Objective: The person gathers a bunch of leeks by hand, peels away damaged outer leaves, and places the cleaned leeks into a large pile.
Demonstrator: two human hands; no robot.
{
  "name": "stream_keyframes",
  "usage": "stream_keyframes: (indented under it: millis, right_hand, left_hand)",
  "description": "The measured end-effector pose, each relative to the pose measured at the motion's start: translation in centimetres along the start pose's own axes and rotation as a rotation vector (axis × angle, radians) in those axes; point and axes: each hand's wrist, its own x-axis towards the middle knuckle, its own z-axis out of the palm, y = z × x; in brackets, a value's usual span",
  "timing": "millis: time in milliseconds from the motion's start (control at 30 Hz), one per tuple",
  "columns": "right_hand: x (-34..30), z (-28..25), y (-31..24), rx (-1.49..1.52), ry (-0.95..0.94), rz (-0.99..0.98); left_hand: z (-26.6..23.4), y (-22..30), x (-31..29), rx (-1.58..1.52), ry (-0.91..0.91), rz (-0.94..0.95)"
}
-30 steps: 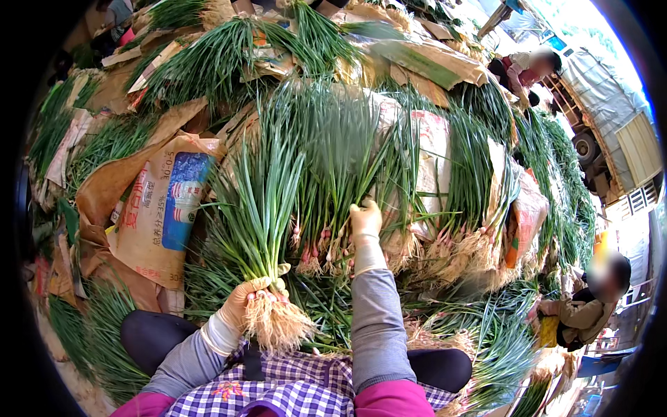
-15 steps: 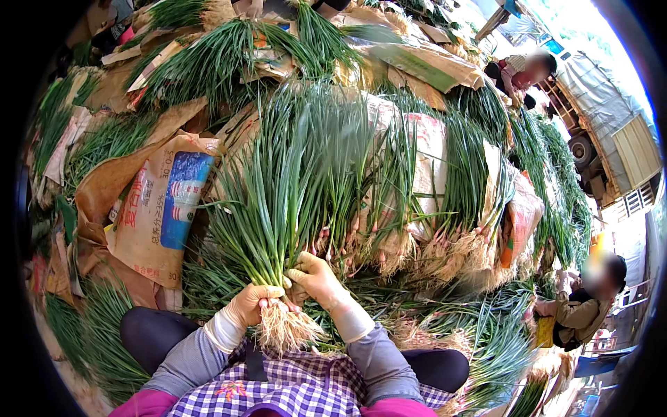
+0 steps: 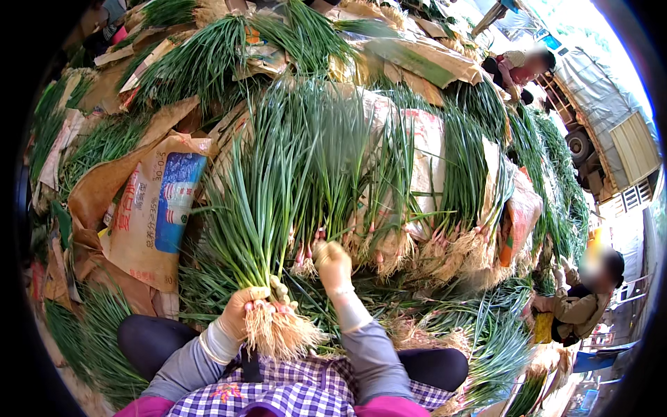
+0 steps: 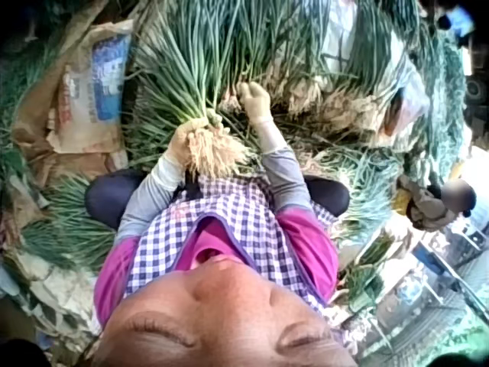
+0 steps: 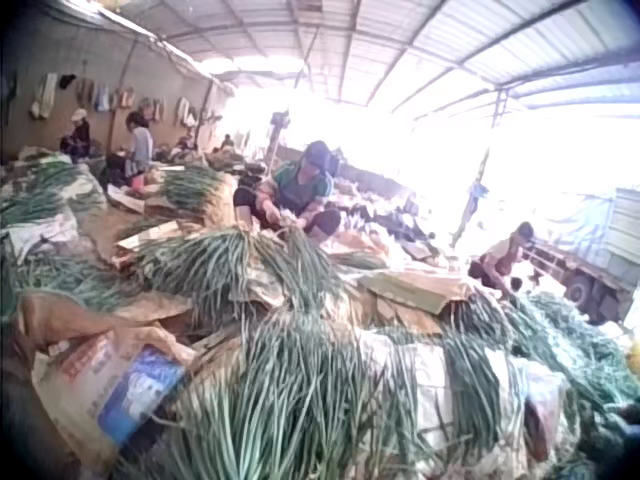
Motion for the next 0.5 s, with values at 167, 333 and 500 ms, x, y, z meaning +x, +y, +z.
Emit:
stream_keyframes:
  millis: [167,333,500]
  right_hand:
    - [2.9,-1.7,-7.6,-0.966,-0.566,0.113]
    - [12.6,-3.1,-3.4,-1.016,0.146,0.011]
    - [12.6,-6.7,-5.4,-0.109,0.093,0.001]
  left_hand:
    - [-3.0,1.4,-0.3,-0.038,0.07,-0.04]
    - [0.4,1.5,0.0,0.038,-0.003,-0.031]
    - [1.1,1.9,-0.9,0.178,-0.008,0.049]
